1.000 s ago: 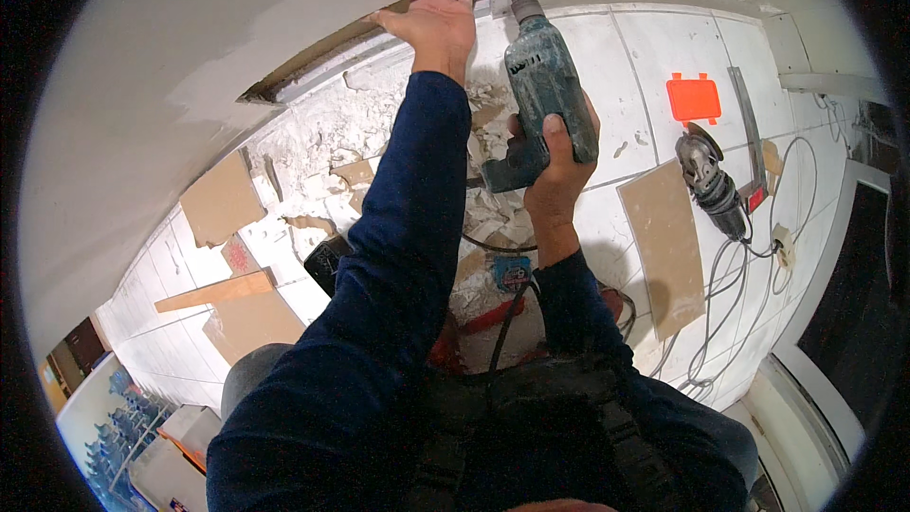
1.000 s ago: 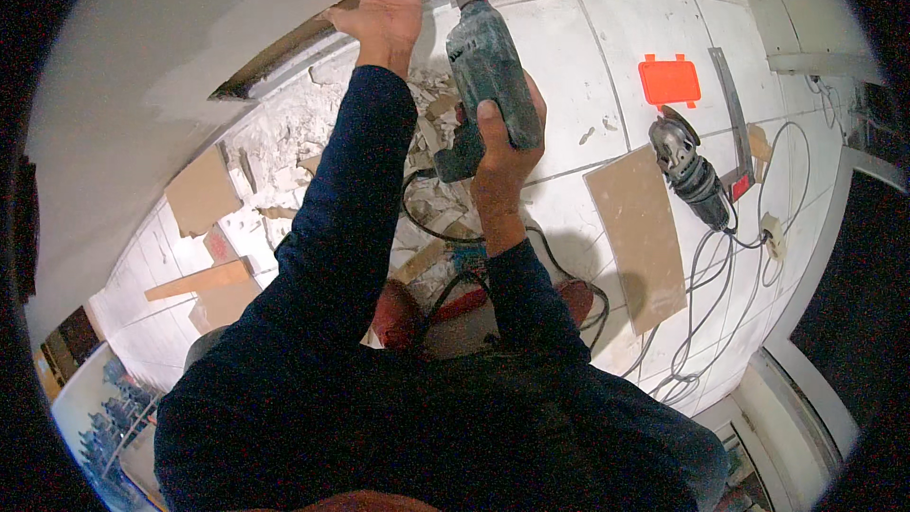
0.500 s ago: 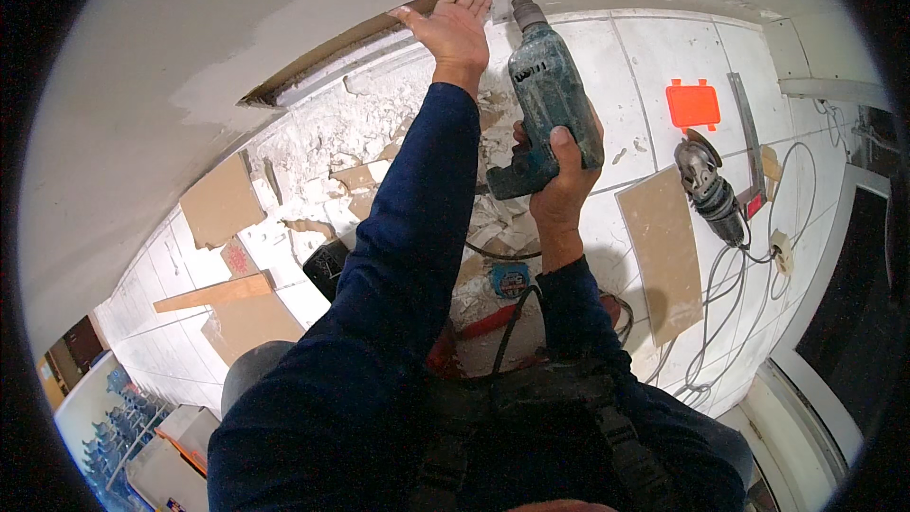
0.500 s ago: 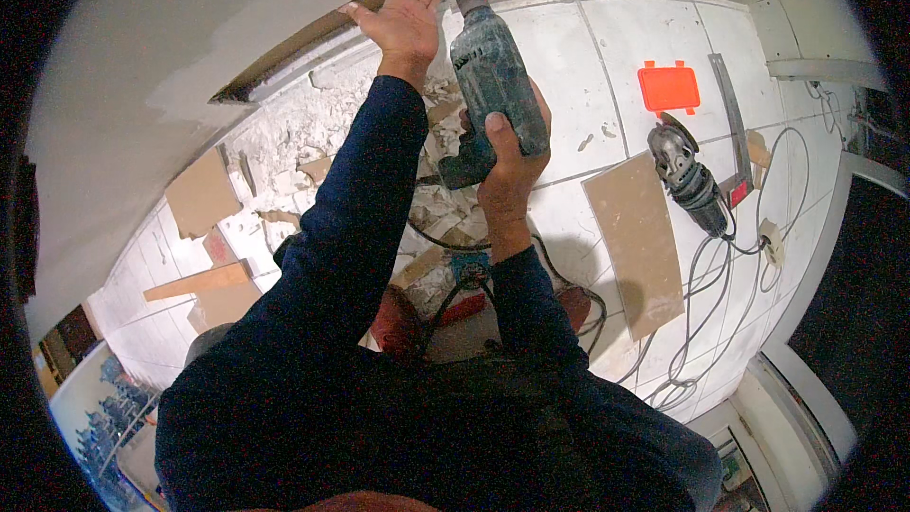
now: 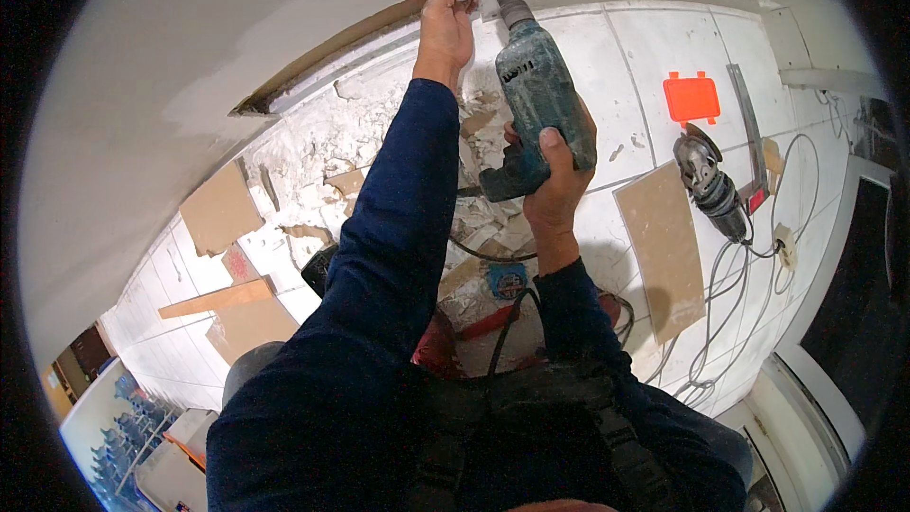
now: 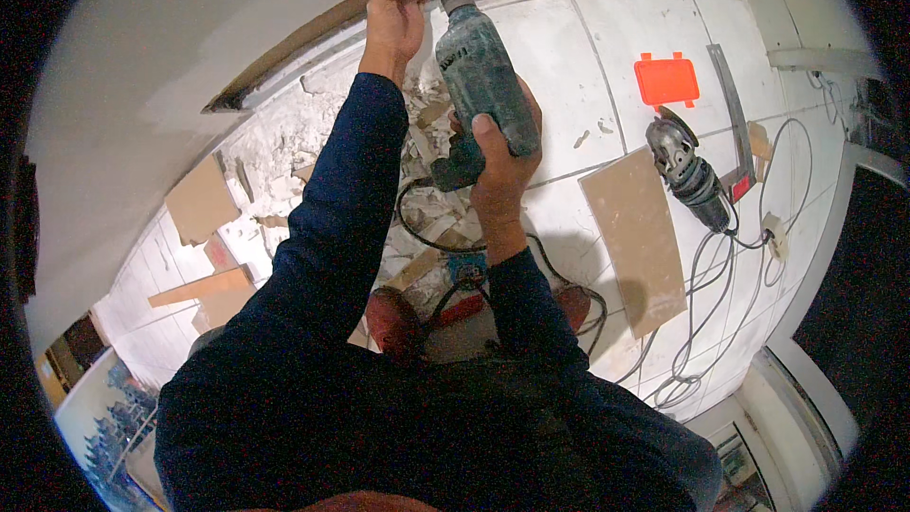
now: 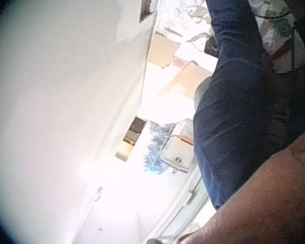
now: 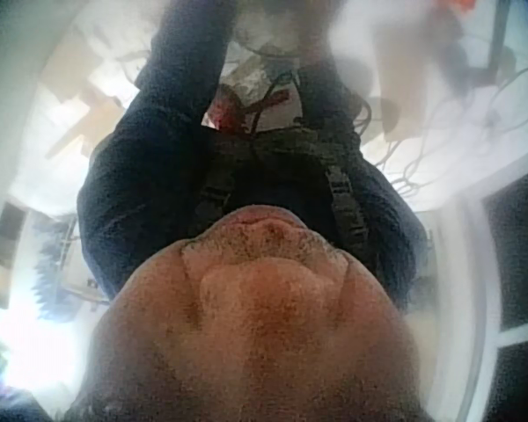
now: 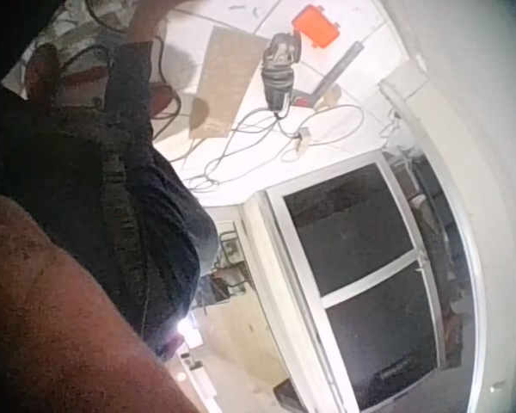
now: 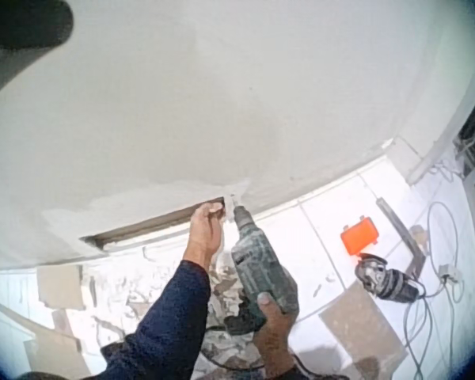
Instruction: The person drills into the edge of a wall opening using an electric drill and touches the opening by hand.
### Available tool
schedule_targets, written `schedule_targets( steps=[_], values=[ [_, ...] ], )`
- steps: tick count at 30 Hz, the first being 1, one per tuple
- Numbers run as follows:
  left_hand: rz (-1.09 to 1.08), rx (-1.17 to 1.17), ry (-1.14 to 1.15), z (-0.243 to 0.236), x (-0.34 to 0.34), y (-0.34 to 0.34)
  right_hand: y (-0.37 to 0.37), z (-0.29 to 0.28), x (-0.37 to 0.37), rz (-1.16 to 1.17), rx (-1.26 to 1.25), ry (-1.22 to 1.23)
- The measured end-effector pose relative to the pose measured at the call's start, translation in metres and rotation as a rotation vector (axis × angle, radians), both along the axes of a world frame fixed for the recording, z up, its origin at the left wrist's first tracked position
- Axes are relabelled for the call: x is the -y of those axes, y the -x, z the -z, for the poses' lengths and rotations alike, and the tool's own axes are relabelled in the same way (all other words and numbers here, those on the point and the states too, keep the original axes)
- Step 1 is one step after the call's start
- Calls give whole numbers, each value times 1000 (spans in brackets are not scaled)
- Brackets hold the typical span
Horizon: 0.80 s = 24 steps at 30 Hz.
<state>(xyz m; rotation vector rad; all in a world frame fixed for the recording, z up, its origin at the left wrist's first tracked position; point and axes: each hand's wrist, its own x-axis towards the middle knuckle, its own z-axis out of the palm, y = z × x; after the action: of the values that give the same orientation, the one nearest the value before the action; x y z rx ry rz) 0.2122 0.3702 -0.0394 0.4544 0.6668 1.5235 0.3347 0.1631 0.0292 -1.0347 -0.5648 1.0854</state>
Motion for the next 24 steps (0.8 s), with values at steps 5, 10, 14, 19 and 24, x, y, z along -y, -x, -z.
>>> schedule_targets(
  steps=[5, 10, 14, 19, 24],
  values=[
    [65, -39, 17, -10, -1, -3, 0, 0, 1, 15, 132, 11],
    [83, -131, 23, -5, -1, 0, 10, -18, 0, 31, 122, 24],
    [99, -219, 5, -5, 0, 1, 10, -20, 1, 33, 163, 49],
    [93, -299, 85, -6, -2, -1, 9, -24, 1, 5, 17, 85],
    [47, -322, 216, -4, 1, -2, 14, -19, -2, 71, 44, 76]
  ],
)
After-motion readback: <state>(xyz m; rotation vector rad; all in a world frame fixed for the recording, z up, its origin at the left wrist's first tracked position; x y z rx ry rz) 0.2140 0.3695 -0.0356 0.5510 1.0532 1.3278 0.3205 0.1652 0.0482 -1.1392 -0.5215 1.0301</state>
